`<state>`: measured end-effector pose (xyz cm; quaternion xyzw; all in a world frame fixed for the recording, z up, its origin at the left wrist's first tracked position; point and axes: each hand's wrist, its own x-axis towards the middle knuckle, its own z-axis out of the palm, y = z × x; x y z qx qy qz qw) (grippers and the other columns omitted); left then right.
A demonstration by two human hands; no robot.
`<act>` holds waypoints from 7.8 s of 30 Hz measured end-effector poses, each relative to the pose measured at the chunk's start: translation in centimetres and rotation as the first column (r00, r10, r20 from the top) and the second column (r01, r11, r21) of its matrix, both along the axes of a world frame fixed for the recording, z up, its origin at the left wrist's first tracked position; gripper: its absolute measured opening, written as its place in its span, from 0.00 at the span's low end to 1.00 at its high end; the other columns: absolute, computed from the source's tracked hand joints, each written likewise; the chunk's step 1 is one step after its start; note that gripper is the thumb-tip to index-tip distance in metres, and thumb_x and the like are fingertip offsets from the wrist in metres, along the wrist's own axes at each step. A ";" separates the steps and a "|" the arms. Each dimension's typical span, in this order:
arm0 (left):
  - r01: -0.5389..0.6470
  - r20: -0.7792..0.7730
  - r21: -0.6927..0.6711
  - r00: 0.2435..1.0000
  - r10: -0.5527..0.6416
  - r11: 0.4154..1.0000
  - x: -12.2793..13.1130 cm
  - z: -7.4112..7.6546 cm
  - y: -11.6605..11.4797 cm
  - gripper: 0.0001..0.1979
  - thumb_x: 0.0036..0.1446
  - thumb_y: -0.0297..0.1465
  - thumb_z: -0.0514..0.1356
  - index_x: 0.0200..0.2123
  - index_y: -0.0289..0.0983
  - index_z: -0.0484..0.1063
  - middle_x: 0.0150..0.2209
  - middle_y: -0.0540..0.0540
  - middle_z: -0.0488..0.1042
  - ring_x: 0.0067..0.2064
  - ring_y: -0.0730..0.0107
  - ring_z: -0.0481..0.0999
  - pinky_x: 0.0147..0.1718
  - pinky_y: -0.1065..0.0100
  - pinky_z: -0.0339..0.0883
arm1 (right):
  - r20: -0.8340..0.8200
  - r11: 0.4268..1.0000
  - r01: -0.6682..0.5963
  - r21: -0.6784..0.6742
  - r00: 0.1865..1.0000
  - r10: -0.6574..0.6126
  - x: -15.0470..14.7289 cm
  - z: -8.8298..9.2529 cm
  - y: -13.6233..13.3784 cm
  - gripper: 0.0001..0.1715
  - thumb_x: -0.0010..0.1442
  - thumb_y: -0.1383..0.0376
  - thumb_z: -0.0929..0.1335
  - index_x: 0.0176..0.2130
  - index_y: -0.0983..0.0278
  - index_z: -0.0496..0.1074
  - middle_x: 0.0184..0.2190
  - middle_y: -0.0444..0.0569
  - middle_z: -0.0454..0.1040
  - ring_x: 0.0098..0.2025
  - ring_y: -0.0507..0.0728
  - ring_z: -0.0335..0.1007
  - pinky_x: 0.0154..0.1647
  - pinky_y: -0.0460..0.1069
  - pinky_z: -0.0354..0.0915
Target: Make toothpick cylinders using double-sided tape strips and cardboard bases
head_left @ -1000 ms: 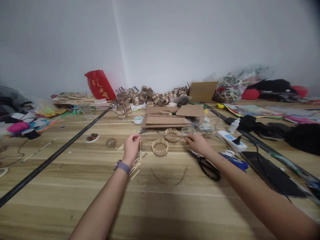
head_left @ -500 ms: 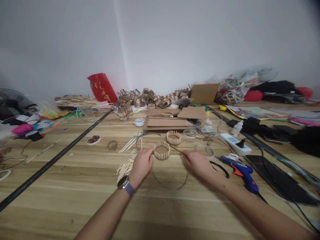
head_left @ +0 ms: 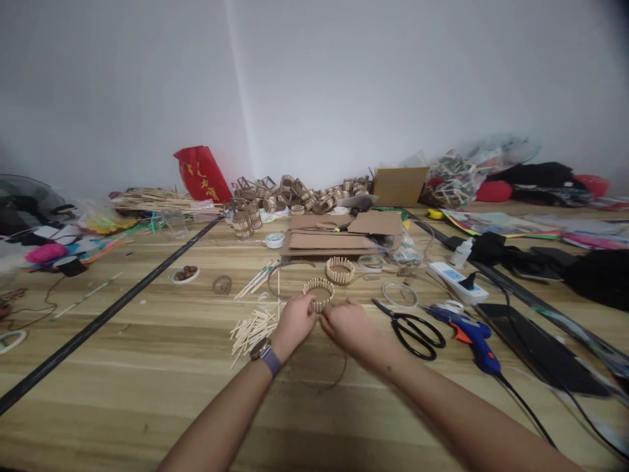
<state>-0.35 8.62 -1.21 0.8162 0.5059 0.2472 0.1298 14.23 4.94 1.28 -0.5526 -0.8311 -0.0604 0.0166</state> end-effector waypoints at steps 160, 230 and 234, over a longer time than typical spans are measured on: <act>0.368 -0.330 0.039 0.882 -0.336 0.929 4.1 -3.6 -11.0 0.20 0.60 0.39 0.59 0.52 0.33 0.73 0.57 0.35 0.70 0.57 0.47 0.69 0.54 0.49 0.64 | -0.018 0.805 0.520 -0.287 0.837 -0.547 15.5 0.9 8.3 0.15 0.65 0.59 0.66 0.47 0.66 0.71 0.46 0.50 0.74 0.43 0.56 0.73 0.45 0.56 0.70; 0.386 0.822 -0.562 0.365 0.438 0.732 2.0 -0.7 -6.8 0.29 0.46 0.51 0.64 0.40 0.31 0.74 0.21 0.52 0.67 0.22 0.75 0.64 0.23 0.71 0.56 | -0.793 0.820 -0.498 -0.282 -0.360 -0.491 4.6 -2.0 -3.9 0.17 0.51 0.52 0.74 0.31 0.63 0.77 0.26 0.46 0.73 0.30 0.54 0.67 0.36 0.49 0.62; 0.381 0.789 -0.614 0.314 0.528 0.692 1.9 -0.2 -6.6 0.28 0.41 0.49 0.66 0.37 0.30 0.74 0.22 0.52 0.68 0.22 0.77 0.63 0.22 0.72 0.56 | -0.993 0.993 -0.028 -0.115 -0.012 -0.116 5.1 -2.4 -3.8 0.18 0.60 0.52 0.68 0.46 0.57 0.72 0.37 0.49 0.74 0.39 0.59 0.69 0.44 0.54 0.64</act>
